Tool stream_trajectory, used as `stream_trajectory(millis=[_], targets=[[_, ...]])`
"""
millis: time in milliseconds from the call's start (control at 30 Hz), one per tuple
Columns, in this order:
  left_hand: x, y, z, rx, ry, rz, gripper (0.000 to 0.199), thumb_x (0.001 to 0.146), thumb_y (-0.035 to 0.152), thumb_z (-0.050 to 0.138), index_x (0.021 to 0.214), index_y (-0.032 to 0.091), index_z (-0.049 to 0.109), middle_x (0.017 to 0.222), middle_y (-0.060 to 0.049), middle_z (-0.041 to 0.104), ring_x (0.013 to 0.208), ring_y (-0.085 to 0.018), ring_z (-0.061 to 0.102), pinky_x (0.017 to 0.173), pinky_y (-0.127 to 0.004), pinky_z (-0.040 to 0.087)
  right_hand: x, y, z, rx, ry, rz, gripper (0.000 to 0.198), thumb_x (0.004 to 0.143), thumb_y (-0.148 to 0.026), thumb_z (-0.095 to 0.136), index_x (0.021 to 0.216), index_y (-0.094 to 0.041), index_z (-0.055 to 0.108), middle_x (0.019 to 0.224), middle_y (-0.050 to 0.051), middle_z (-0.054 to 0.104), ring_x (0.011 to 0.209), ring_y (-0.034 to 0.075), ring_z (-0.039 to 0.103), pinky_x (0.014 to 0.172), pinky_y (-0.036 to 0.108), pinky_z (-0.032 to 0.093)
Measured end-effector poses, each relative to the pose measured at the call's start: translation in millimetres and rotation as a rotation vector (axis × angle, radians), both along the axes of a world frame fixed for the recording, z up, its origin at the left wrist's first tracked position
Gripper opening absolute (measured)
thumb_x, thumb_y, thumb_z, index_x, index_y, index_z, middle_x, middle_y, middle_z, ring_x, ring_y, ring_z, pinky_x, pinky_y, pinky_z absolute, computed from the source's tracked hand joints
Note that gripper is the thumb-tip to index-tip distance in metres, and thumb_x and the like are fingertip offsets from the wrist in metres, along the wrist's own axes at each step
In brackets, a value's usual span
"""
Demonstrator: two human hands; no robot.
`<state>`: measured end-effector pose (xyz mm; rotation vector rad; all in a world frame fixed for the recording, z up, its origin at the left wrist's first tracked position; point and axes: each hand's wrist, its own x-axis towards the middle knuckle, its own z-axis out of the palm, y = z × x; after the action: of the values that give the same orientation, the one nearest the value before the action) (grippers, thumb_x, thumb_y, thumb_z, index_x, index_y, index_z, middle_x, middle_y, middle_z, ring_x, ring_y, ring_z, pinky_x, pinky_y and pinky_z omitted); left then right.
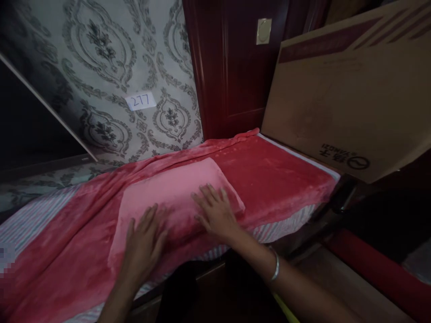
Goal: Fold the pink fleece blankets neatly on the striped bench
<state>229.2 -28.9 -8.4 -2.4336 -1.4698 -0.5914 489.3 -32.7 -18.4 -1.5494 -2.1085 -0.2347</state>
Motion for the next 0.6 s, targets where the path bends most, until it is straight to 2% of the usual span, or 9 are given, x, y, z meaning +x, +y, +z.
stream_trajectory(millis=[100,167,300,400,600], targets=[[-20,21,16.1,0.003,-0.01,0.149,0.054,0.1,0.037,0.041,0.152,0.023,0.049,0.161,-0.014,0.041,0.151,-0.032,0.037,0.122,-0.063,0.026,8,27,22,-0.047,-0.041,-0.052,0.06,0.102,-0.046,0.049,0.158,-0.028,0.041,0.166,0.011,0.031,0.154,0.034,0.023,0.121,0.061,0.021],[-28,31,16.5,-0.03,0.011,0.223,0.056,0.1,0.04,0.041,0.153,0.023,0.047,0.164,-0.014,0.036,0.153,-0.033,0.032,0.122,-0.065,0.025,15,42,24,-0.093,-0.064,-0.081,0.061,0.102,-0.05,0.049,0.158,-0.028,0.041,0.167,0.012,0.03,0.155,0.035,0.021,0.121,0.062,0.021],[-32,39,-2.1,-0.186,0.042,0.28,0.057,0.101,0.041,0.043,0.155,0.022,0.044,0.166,-0.016,0.03,0.155,-0.036,0.025,0.117,-0.066,0.032,30,54,4,-0.214,-0.054,-0.128,0.061,0.103,-0.054,0.046,0.158,-0.027,0.042,0.166,0.012,0.03,0.154,0.036,0.021,0.121,0.06,0.024],[-33,40,-12.8,-0.257,0.018,0.274,0.058,0.102,0.042,0.04,0.156,0.022,0.041,0.168,-0.015,0.025,0.157,-0.034,0.019,0.115,-0.063,0.037,36,54,-11,-0.233,-0.024,-0.132,0.061,0.104,-0.055,0.042,0.159,-0.028,0.039,0.168,0.01,0.027,0.155,0.034,0.02,0.121,0.059,0.026],[-34,40,-12.0,-0.278,-0.029,0.269,0.059,0.102,0.044,0.04,0.156,0.023,0.04,0.168,-0.014,0.024,0.157,-0.034,0.018,0.116,-0.064,0.036,36,55,-18,-0.184,-0.011,-0.115,0.061,0.104,-0.055,0.041,0.159,-0.028,0.039,0.167,0.01,0.028,0.154,0.035,0.021,0.12,0.06,0.026]])
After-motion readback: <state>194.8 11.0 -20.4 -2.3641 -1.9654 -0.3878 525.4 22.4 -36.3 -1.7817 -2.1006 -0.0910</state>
